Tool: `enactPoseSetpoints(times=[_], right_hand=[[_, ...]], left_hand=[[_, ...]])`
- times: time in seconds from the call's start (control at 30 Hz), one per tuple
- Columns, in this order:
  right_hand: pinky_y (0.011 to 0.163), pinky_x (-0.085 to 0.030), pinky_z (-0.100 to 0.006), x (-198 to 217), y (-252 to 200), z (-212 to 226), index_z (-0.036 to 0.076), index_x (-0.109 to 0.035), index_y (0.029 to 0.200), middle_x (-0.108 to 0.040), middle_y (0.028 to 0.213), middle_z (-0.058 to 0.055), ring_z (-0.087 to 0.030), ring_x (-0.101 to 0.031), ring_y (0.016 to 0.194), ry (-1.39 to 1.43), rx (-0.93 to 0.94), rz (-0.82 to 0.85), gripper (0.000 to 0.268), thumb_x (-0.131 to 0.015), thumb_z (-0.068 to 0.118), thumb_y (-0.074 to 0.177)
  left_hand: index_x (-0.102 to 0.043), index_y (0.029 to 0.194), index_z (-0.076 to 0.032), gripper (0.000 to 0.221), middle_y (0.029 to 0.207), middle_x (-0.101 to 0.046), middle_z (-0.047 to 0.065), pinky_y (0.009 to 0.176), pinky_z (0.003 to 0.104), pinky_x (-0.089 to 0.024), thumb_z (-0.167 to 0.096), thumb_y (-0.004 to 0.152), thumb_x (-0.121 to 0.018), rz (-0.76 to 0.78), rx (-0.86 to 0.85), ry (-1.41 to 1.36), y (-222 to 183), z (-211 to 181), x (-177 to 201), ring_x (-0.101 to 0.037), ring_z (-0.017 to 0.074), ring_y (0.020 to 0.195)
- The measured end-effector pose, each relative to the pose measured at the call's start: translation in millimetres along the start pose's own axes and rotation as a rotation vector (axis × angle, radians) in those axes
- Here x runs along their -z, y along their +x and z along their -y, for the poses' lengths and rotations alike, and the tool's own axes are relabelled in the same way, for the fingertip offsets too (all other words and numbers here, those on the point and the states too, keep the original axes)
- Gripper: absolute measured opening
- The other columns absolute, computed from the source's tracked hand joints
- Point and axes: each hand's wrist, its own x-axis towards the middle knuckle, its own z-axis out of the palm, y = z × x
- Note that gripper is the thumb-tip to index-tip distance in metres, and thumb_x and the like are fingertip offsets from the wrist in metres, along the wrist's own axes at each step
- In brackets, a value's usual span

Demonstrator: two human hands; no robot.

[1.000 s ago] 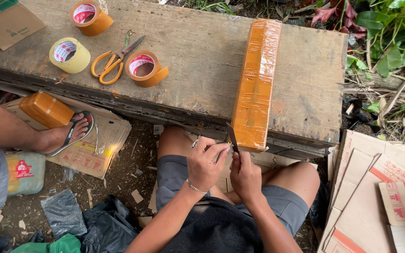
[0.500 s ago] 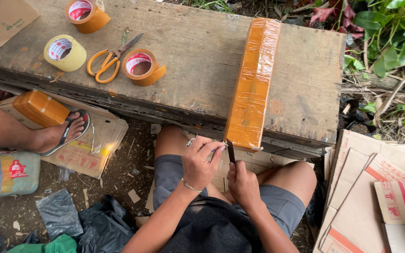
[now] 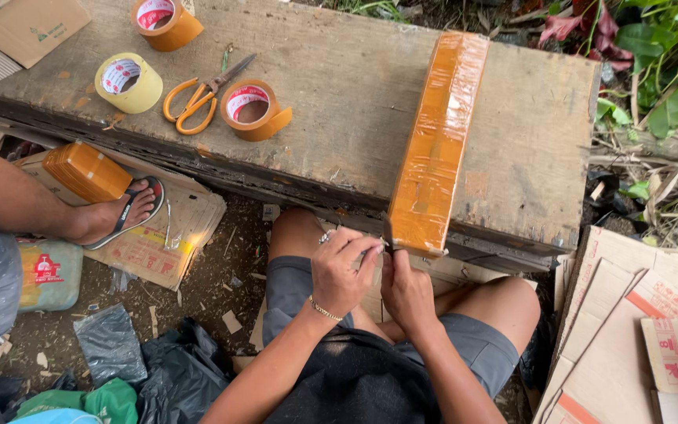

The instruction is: The person wraps a small cardboard box with brown packing tape, applying multiple strips along the length and ends. They use a utility knife to cut the tape and trim excess edges. The box is rotated and repositioned on a wooden table during the process.

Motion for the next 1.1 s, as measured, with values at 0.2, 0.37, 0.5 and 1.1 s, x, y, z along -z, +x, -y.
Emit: enactPoseSetpoints(times=[0.2, 0.37, 0.5, 1.1], right_hand=[[0.05, -0.048, -0.056, -0.4, -39.1, -29.7, 0.007, -0.054, 0.093, -0.061, 0.054, -0.023, -0.045, -0.062, 0.052, -0.157, -0.146, 0.379, 0.019, -0.058, 0.025, 0.098], [0.051, -0.047, -0.054, 16.9, -68.0, -47.5, 0.008, -0.055, 0.088, -0.063, 0.059, -0.02, -0.043, -0.062, 0.056, -0.115, -0.153, 0.32, 0.02, -0.061, 0.025, 0.097], [0.047, -0.047, -0.048, 36.6, -113.6, -41.1, 0.006, -0.058, 0.087, -0.061, 0.059, -0.018, -0.04, -0.061, 0.052, 0.058, -0.152, 0.149, 0.014, -0.065, 0.018, 0.093], [0.088, -0.048, -0.023, 70.9, -21.3, 15.5, -0.002, -0.061, 0.108, -0.073, 0.124, -0.011, -0.008, -0.059, 0.098, 0.574, -0.448, -0.451, 0.021, -0.045, 0.013, 0.111]], left_hand=[[-0.07, 0.093, -0.007, 0.009, 0.092, -0.065, 0.006, 0.072, 0.036, -0.053, -0.005, 0.087, -0.077, -0.084, 0.032, -0.023, 8.1, 11.4, 0.2, -0.064, 0.0223, 0.083], [-0.07, 0.105, -0.001, 0.018, 0.104, -0.07, 0.011, 0.06, 0.03, -0.052, -0.004, 0.087, -0.075, 0.019, 0.405, -0.235, -8.1, 13.3, -0.4, -0.064, 0.0175, 0.071], [-0.071, 0.117, 0.0, 0.031, 0.115, -0.074, 0.012, 0.077, 0.027, -0.061, -0.005, 0.087, -0.079, 0.103, 0.269, -0.31, -13.3, 10.3, -12.0, -0.074, 0.0166, 0.088], [-0.075, 0.106, 0.0, 0.017, 0.107, -0.075, 0.01, 0.084, 0.029, -0.06, -0.005, 0.089, -0.077, -0.082, 0.388, -0.288, -25.0, -9.4, -43.0, -0.073, 0.019, 0.092]])
